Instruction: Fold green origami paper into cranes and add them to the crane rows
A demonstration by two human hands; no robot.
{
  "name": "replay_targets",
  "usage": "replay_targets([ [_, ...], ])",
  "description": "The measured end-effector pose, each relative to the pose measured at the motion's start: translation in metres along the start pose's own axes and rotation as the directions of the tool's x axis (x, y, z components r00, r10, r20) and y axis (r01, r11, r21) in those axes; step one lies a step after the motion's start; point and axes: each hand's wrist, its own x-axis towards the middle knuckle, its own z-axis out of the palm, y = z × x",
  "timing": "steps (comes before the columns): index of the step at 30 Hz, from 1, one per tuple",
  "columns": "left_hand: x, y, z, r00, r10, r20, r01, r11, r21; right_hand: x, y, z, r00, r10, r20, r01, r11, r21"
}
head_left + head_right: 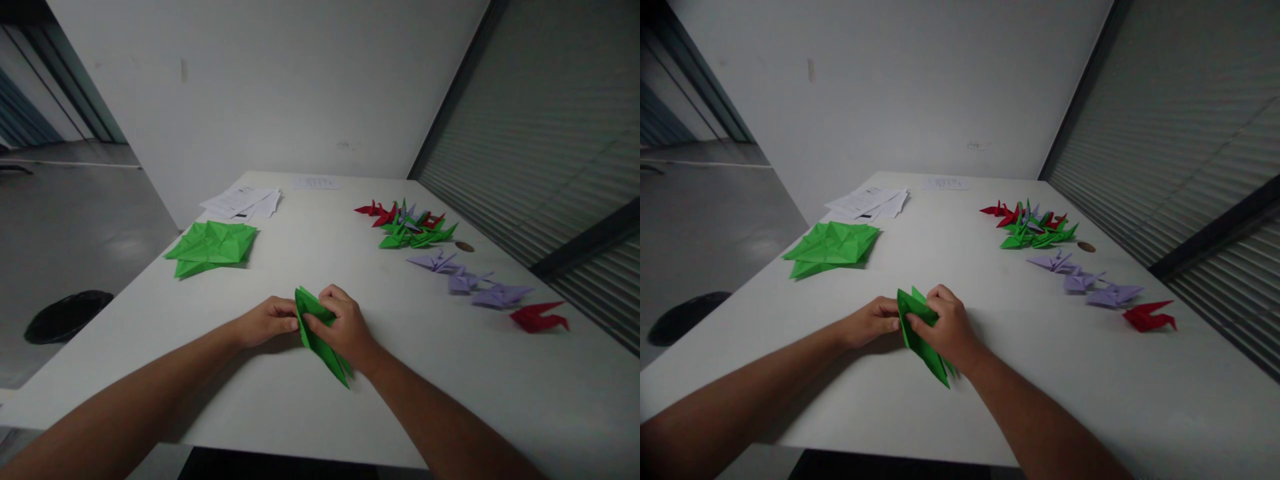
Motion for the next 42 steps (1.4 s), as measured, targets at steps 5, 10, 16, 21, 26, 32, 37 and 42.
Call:
replay_targets([
  [5,0.001,-0.001,0.003,1.0,0.015,-0.019,-0.016,1.0,-0.026,-0.001,-0.002,0.001,1.0,-0.006,0.003,0.006,1.0,-0.009],
  [10,0.001,0.002,0.005,0.999,0.036,-0.02,-0.036,0.999,-0.028,-0.001,-0.001,0.003,1.0,-0.021,-0.013,0.021,1.0,0.001],
  [16,-0.001,0.001,0.005,0.999,0.018,-0.046,-0.019,0.999,-0.039,0.0,0.005,0.004,1.0,-0.007,0.024,0.006,0.999,0.043],
  [21,-0.002,0.001,0.005,0.999,0.008,-0.052,-0.01,0.999,-0.05,0.0,0.01,0.005,0.999,-0.004,0.041,0.002,0.999,0.047],
  [26,-0.002,0.002,0.005,0.998,0.012,-0.059,-0.013,1.0,-0.018,0.001,0.008,0.005,0.999,0.004,0.042,-0.007,0.998,0.063],
  [32,0.0,0.004,0.006,0.997,0.01,-0.074,-0.01,1.0,-0.004,0.001,0.007,0.004,0.998,-0.014,0.062,0.008,0.995,0.096],
  [37,0.002,0.006,0.007,0.99,0.0,-0.144,0.003,1.0,0.021,0.001,0.009,0.002,0.997,-0.046,0.068,0.037,0.99,0.136],
  [42,0.006,0.004,0.006,0.978,0.016,-0.209,-0.013,1.0,0.019,0.002,0.012,0.002,0.998,-0.042,0.038,0.036,0.988,0.149],
])
